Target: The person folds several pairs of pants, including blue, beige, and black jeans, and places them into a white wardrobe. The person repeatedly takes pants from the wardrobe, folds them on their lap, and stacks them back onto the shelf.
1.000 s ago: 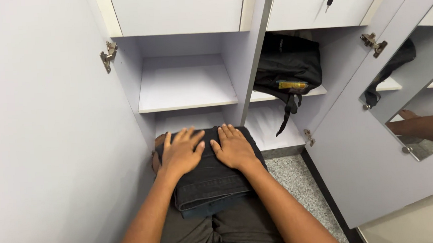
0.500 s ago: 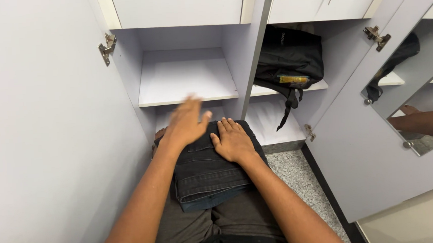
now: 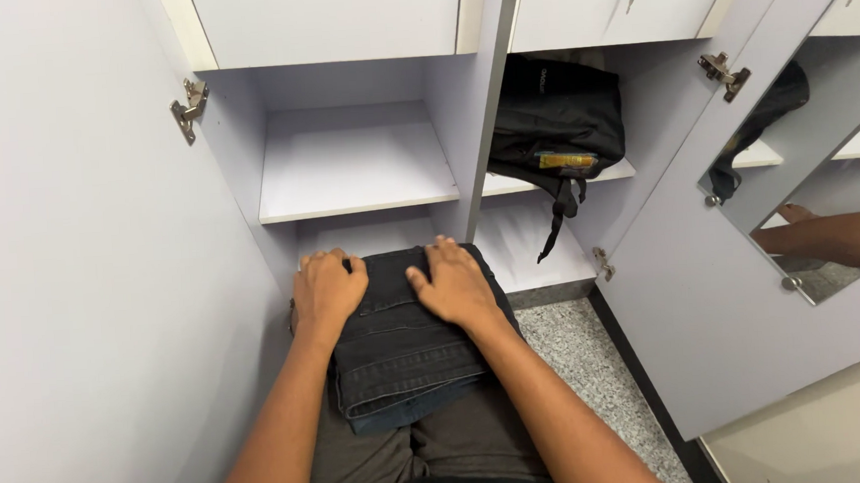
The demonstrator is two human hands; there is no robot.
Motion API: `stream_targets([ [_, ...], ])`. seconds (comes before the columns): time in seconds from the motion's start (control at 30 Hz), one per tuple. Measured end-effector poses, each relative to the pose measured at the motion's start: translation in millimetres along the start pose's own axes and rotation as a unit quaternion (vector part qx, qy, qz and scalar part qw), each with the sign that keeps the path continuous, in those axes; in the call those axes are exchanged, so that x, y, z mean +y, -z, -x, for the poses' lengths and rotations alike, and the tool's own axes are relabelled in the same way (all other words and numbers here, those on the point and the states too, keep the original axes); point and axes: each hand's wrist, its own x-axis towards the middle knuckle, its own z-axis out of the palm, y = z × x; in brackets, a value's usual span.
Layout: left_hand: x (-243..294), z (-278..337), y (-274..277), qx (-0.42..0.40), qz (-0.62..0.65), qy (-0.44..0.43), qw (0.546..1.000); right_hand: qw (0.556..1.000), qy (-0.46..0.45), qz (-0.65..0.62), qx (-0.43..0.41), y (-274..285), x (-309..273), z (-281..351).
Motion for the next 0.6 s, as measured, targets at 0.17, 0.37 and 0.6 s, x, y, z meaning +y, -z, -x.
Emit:
stream_targets([
  [0.17, 2, 3, 2, 0.015, -0.002, 0.026, 1.0, 0.962, -0.174, -0.203, 0.062, 2, 39, -22],
  [0.37, 0, 0, 5, 0.005, 0.015, 0.012, 1.0, 0.822, -0.328, -0.465, -0.019, 30, 72, -35],
  [0.6, -18, -30, 36, -0.167, 0.13, 0.031, 0.977, 0.779, -0.278, -0.555, -0.092, 35, 89, -37],
])
